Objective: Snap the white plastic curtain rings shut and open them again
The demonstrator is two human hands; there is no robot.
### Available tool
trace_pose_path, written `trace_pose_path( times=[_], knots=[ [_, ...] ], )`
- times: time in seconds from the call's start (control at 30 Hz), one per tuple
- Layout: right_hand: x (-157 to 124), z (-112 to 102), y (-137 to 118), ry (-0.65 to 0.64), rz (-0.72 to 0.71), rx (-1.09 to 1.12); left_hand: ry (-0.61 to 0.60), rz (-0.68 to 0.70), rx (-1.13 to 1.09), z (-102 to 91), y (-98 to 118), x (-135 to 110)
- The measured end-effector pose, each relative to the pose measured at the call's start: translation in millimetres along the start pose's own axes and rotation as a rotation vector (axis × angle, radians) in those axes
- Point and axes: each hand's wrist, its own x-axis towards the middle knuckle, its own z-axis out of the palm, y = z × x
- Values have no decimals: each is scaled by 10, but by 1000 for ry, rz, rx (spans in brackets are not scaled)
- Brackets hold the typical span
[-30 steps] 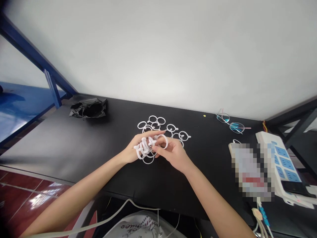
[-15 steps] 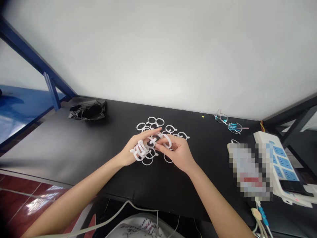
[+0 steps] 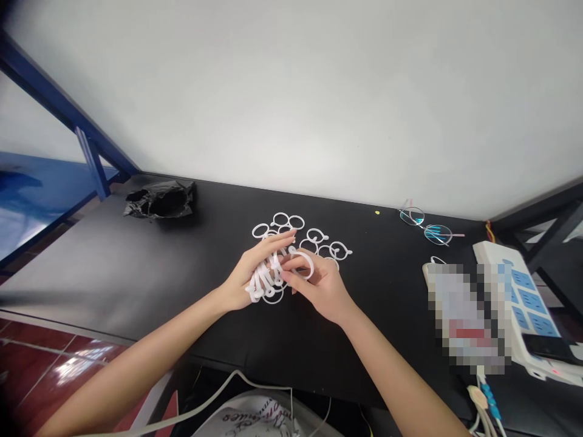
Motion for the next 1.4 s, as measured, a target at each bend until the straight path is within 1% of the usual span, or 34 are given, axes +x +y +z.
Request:
trace_pose_path(
  times=[0.07, 0.13, 0.2, 0.3, 0.37, 0.43, 0.47, 0.53, 0.63, 0.7, 0.77, 0.9, 0.97, 1.07, 1.13, 1.2, 1.23, 1.33, 1.4],
  knots=[
    [-5, -1, -6, -19, -25, -56, -33, -49, -66, -4, 4, 9],
    [-4, -9, -13, -8, -60, -95, -45, -120, -159, -4, 5, 18],
    [-2, -12, -23, 40, -85, -122, -45, -160, -241, 5, 2, 29],
    [-14, 5, -20, 138, -121, -191, -24, -172, -248, 29, -9, 39],
    [-34, 18, 6, 208, -210, -318, -3, -189, -210, 45, -22, 38],
    [-56, 22, 45, 240, -336, -483, 4, -236, -224, 56, -39, 29],
    [-65, 20, 64, 230, -395, -561, -6, -255, -257, 58, -50, 22],
    [-75, 11, 88, 168, -486, -686, -35, -265, -357, 54, -74, 10],
    [-72, -3, 81, 76, -556, -793, -45, -263, -464, 35, -103, 1],
    [-68, -6, 56, 52, -564, -786, -45, -280, -496, 22, -109, 1],
    [-71, -2, 35, 45, -562, -695, -74, -297, -516, 18, -102, 3],
    [-100, 38, 35, 111, -509, -472, -156, -300, -480, 33, -59, 6],
    [-120, 74, 49, 137, -470, -428, -181, -284, -465, 44, -31, 6],
    [-145, 117, 64, 139, -441, -388, -205, -295, -452, 44, 15, 7],
    [-150, 120, 61, 198, -471, -384, -208, -302, -416, 30, 43, 8],
    [-142, 96, 43, 267, -541, -385, -204, -294, -404, 16, 59, 9],
    [-134, 76, 30, 275, -571, -381, -204, -288, -416, 11, 61, 8],
    [-111, 5, -24, 220, -607, -389, -224, -283, -495, 14, 35, 4],
    [-105, -28, -64, 205, -603, -407, -234, -307, -526, 18, 5, 2]
  ],
)
